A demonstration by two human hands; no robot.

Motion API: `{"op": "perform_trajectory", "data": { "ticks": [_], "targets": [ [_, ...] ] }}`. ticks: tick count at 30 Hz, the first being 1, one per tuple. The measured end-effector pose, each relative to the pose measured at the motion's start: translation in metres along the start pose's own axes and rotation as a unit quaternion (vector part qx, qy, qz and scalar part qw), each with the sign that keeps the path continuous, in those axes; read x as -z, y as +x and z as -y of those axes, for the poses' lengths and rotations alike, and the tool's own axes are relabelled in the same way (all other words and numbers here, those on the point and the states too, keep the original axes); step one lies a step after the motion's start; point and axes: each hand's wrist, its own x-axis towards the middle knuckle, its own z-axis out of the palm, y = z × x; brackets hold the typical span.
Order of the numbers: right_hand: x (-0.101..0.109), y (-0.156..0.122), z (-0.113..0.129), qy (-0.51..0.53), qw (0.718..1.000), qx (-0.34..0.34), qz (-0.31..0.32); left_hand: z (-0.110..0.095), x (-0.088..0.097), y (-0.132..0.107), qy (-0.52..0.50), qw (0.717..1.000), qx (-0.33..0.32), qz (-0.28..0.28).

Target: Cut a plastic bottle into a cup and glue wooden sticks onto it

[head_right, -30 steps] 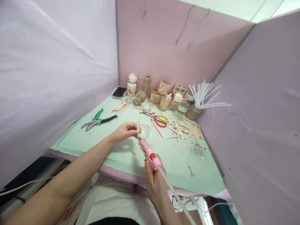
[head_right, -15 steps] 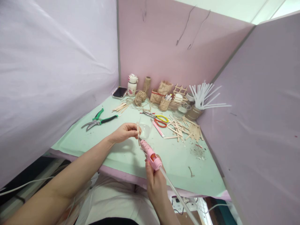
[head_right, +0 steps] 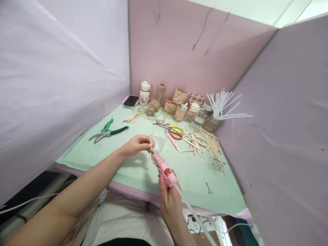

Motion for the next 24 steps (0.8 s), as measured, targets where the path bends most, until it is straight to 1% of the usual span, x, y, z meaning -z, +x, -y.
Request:
{"op": "perform_trajectory", "data": {
  "ticks": [3, 6, 8, 13, 18, 24],
  "targets": [
    [0.0000, -0.0012, -0.0012, -0.002, 1.000, -0.010, -0.003, -0.0001, 0.0002, 0.0002, -0.002, 1.000, 0.005, -0.002],
    [0.0008, -0.0028, -0.0017, -0.005, 1.000, -0.025, -0.010, -0.0008, 0.0020, 0.0005, -0.018, 0.999, -0.013, -0.026],
    [0.0012, -0.0027, -0.0009, -0.006, 1.000, -0.021, -0.009, -0.0010, 0.0033, 0.0006, -0.026, 0.999, -0.021, -0.032],
    [0.0011, 0.0002, 0.0026, -0.005, 1.000, 0.003, -0.003, -0.0004, 0.0036, 0.0002, -0.024, 0.999, -0.019, -0.013],
    [0.0004, 0.0004, 0.0009, 0.001, 1.000, 0.006, 0.006, -0.0010, 0.0025, -0.0003, -0.022, 0.999, -0.024, 0.000],
    [0.0006, 0.0001, 0.0008, -0.004, 1.000, 0.002, 0.003, -0.0015, 0.0025, -0.0005, -0.020, 1.000, -0.020, 0.000]
  ]
}}
